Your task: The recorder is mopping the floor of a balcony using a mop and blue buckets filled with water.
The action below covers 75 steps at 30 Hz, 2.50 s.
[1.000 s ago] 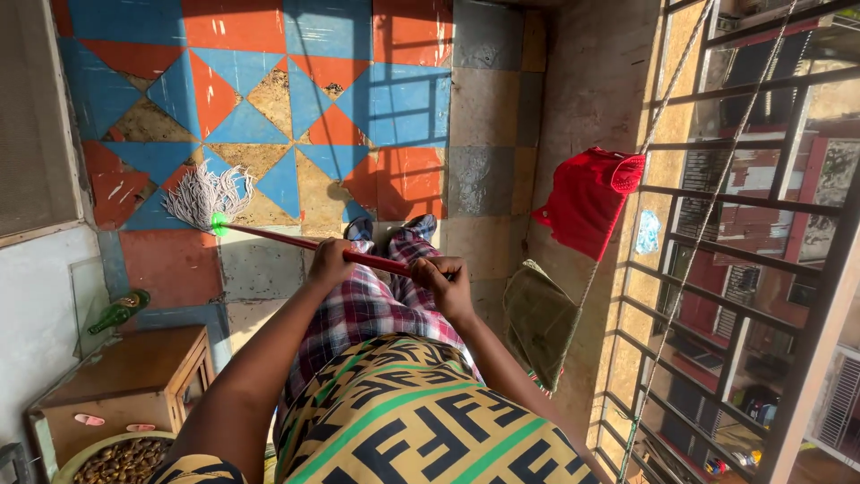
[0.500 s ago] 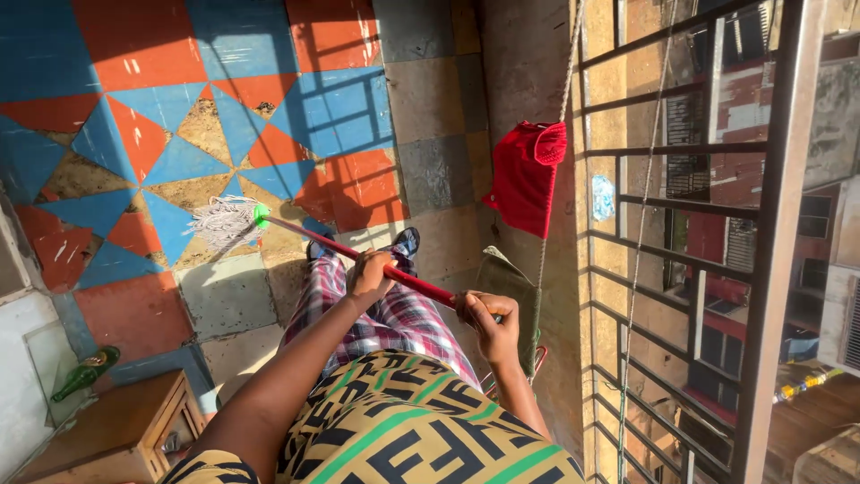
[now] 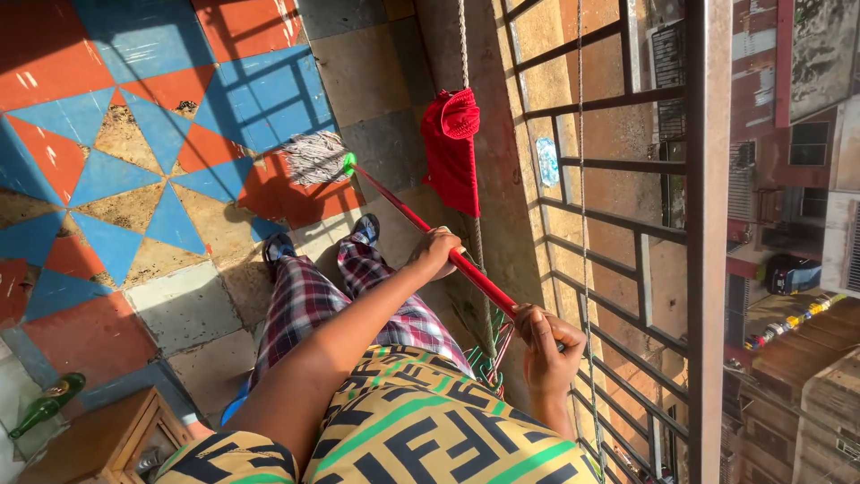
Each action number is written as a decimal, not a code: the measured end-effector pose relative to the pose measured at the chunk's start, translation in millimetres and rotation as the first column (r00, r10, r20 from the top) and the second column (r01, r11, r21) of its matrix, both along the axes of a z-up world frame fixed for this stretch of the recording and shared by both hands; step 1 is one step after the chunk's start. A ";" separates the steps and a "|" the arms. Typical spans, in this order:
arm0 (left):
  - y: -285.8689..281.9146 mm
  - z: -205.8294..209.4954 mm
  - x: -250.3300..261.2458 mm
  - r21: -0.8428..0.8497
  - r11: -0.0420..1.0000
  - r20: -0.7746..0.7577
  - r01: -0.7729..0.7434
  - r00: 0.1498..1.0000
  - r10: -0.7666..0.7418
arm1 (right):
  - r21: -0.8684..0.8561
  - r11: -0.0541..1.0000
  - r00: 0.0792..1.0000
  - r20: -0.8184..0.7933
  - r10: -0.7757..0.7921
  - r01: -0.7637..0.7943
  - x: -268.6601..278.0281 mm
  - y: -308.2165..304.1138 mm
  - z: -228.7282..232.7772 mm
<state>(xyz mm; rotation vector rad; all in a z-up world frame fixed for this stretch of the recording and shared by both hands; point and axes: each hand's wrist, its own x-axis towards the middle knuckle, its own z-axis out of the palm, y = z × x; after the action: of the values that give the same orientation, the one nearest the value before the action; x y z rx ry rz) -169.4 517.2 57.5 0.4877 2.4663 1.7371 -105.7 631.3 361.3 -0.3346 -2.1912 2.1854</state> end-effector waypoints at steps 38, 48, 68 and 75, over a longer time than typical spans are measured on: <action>-358.2 -117.8 206.8 -0.532 0.771 0.205 -0.351 0.829 0.520 | -0.274 0.785 0.734 0.282 0.618 -0.555 33.4 -226.4 -199.9; -321.7 -68.0 186.2 -0.324 0.794 0.000 -0.514 0.840 0.543 | -0.098 0.707 0.669 0.256 0.698 -0.701 17.2 -222.0 -116.1; -73.0 20.2 36.5 0.042 0.999 0.075 -0.023 0.997 0.020 | 0.329 0.861 0.921 0.101 0.377 -0.388 19.7 -88.2 34.4; 27.7 -19.4 0.0 0.186 0.950 -0.048 0.250 0.968 -0.245 | 0.466 0.875 0.991 0.084 0.107 -0.134 33.9 -56.2 5.0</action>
<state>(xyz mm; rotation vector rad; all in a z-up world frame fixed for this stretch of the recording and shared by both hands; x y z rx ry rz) -169.5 544.9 38.0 0.8019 2.1491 1.8772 -71.9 575.1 366.3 -0.2434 -2.7376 1.6160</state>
